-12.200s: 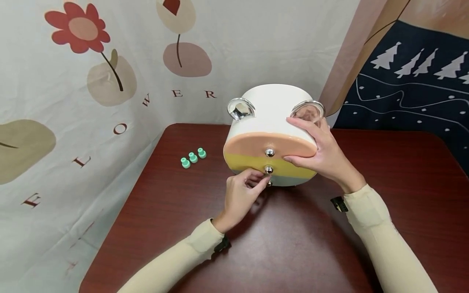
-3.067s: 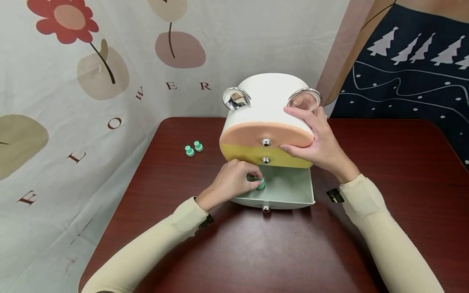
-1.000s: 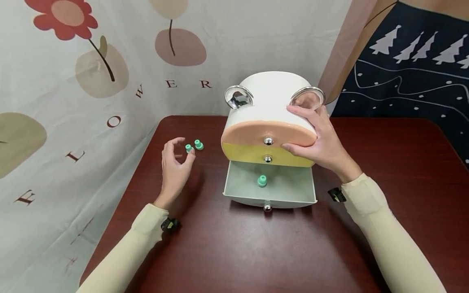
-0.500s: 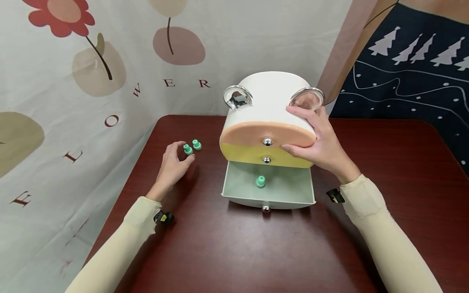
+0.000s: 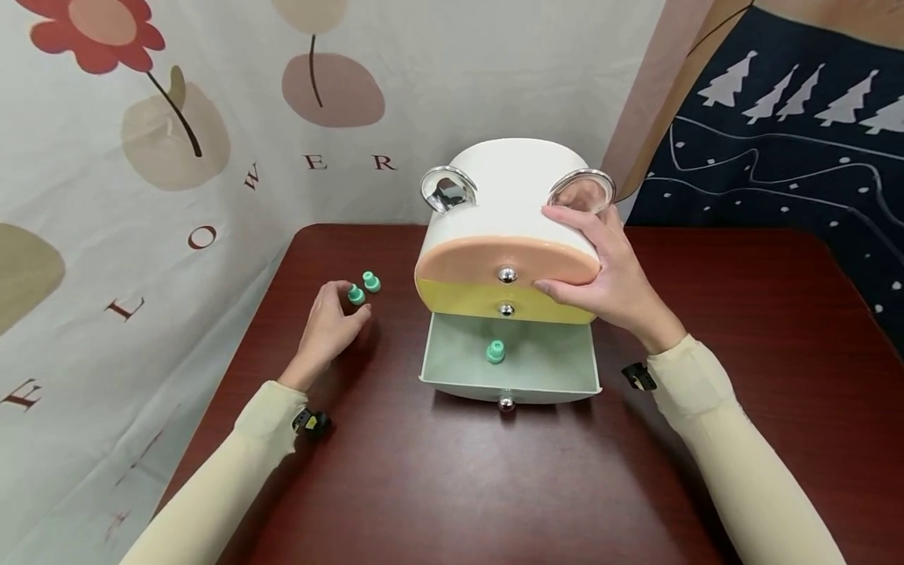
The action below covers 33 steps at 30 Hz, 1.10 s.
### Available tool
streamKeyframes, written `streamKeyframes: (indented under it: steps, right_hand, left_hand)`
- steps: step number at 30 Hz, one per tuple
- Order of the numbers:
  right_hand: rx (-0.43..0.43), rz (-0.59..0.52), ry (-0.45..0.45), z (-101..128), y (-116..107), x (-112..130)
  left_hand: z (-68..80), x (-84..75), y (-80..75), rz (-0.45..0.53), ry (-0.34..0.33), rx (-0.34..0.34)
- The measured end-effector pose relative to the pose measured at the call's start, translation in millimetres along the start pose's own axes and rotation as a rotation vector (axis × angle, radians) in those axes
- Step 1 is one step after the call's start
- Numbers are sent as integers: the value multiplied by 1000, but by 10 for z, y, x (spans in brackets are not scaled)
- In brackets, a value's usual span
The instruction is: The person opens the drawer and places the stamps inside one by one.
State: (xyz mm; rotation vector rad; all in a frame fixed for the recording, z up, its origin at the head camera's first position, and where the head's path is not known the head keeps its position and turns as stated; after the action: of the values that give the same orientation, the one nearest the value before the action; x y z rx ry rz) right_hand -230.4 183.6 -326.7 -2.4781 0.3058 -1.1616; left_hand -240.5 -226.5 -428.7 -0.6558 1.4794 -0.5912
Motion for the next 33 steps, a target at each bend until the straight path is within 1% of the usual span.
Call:
streamKeyframes:
  steps: [3, 6, 10, 14, 19, 24, 26, 28, 33]
  right_hand:
    - [-9, -1, -6, -3, -7, 5]
    - [-1, -12, -13, -1, 28, -3]
    - [0, -16, -33, -10, 70, -8]
    - [-15, -11, -38, -9, 63, -16]
    - [-17, -10, -26, 18, 49, -17]
    - [-17, -7, -19, 25, 21, -19]
    - [-17, -5, -19, 19, 12, -20]
    - [-15, -2, -16, 9, 6, -17]
    - [-10, 5, -2, 15, 1, -14]
  left_hand:
    - [13, -22, -13, -39, 25, -9]
    - [55, -31, -38, -79, 64, -44]
    - [107, -37, -64, -93, 144, -114]
    - [156, -90, -66, -115, 217, -149]
    - [209, -173, -41, -145, 281, -164]
    - [238, -212, -9, -148, 295, -159]
    - [273, -253, -23, -154, 296, -165]
    - [320, -319, -55, -151, 303, -185]
    - [506, -560, -119, -93, 349, -255]
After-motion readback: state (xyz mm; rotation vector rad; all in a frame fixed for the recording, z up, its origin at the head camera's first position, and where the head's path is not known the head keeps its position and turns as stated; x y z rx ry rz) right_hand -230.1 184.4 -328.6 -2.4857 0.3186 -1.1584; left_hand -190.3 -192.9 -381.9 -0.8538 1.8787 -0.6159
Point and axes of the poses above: each hand's wrist, its own z-axis away from the middle knuckle, its own y-axis out of the palm, x = y × z, the point moved 7 cm from there along -z, towards the middle knuckle, and after that the axes turned 2 degrees about y, right-handed, at the moved point
